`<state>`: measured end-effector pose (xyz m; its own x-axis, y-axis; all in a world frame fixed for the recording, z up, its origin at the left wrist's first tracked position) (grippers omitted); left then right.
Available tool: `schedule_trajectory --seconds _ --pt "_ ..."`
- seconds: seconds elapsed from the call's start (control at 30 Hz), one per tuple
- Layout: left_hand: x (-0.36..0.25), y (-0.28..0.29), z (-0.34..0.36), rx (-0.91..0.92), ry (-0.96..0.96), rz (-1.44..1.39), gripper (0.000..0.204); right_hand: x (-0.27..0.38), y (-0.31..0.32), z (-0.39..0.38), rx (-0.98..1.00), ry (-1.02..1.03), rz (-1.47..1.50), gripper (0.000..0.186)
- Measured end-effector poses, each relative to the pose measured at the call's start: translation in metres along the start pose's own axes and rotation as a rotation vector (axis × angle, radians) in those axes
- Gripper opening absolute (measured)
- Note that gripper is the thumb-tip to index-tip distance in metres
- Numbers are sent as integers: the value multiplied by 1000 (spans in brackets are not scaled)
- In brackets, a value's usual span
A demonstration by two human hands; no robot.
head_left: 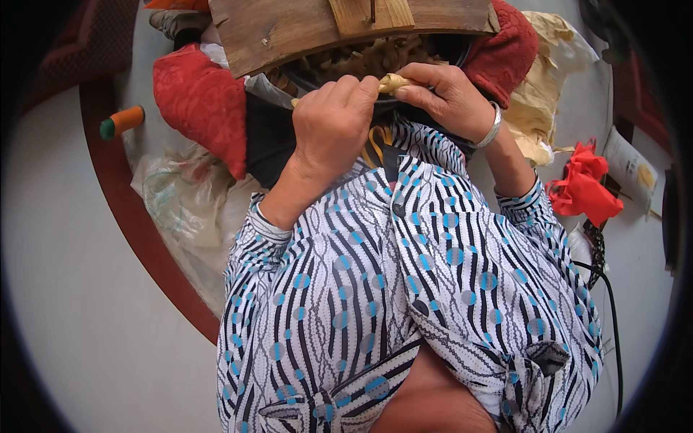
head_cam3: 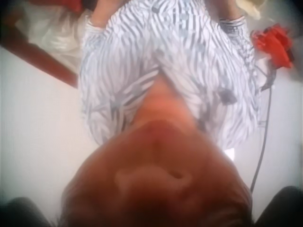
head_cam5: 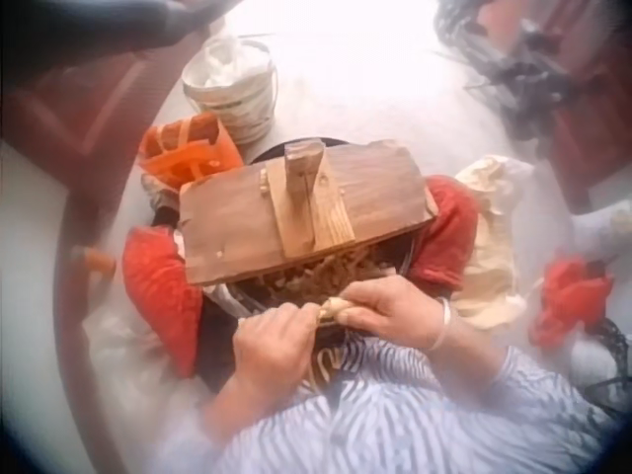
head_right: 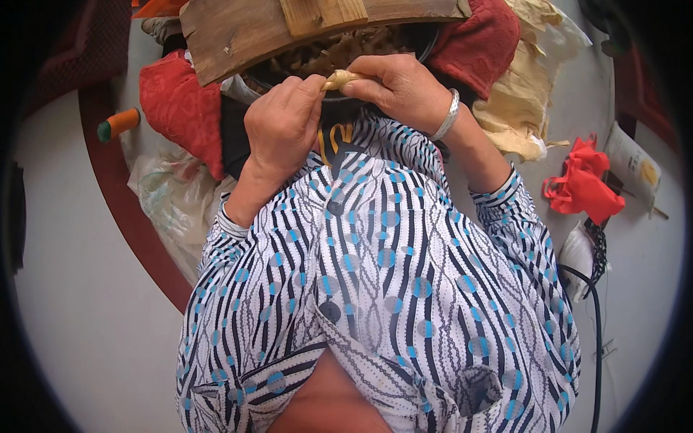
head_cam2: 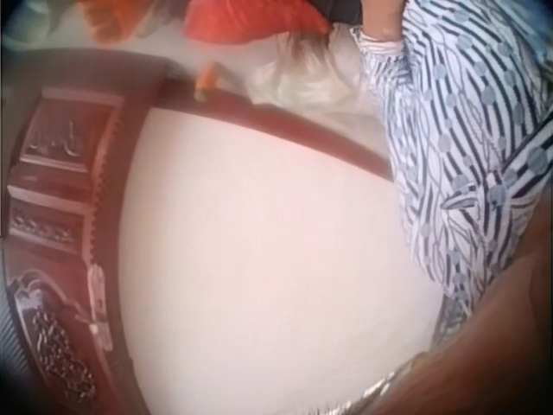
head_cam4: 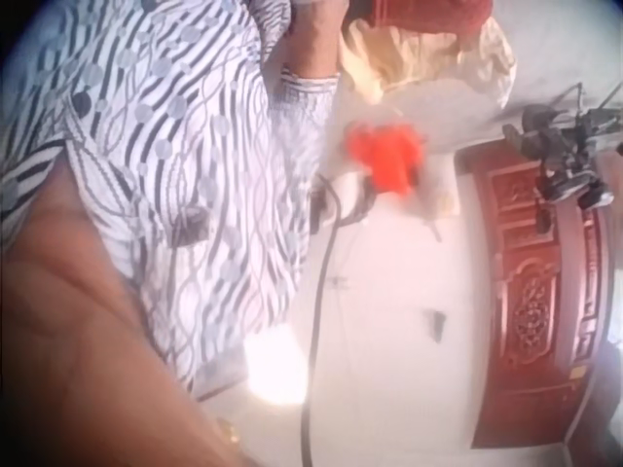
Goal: The person weaves a basket by hand, repeatedly inserting and pulling thin strips of material through a wooden frame. They adjust the strips and tighten the weave as they work.
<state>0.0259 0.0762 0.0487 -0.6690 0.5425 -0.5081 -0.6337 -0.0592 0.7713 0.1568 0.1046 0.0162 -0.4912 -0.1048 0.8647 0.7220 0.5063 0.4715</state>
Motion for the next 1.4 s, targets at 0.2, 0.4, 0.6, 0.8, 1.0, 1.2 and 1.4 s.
schedule_trajectory --seconds 0.2,0.4,0.6,0.8,1.0,1.2,1.4 --pt "17 -9 -10 186 98 -182 9 21 6 -7 42 342 -413 12" --pt "6 -3 -8 175 116 -206 8 56 4 -12 -83 432 -537 19" --pt "-4 -12 -12 258 22 -224 10 53 -14 -8 135 416 -589 15" --pt "6 9 -21 118 188 -290 15 74 -5 2 83 360 -260 15" --pt "85 13 -19 -325 843 -1788 24 52 -13 36 -200 194 366 35" --pt "110 0 -13 -532 844 -2357 28 93 -56 41 -110 530 182 41" --pt "109 4 -34 -626 1021 -1703 21 59 -74 56 -29 72 724 31"
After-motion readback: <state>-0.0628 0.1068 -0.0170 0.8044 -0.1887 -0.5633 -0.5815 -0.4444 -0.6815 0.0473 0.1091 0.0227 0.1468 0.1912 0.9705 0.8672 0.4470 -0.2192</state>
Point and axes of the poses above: each hand's wrist, its own z-axis towards the middle knuckle, its own y-axis out of the back of the hand, x = y × z, the point moved 9 cm from there along z, towards the middle knuckle, and after that the axes turned 2 degrees about -y, right-handed, at the moved point
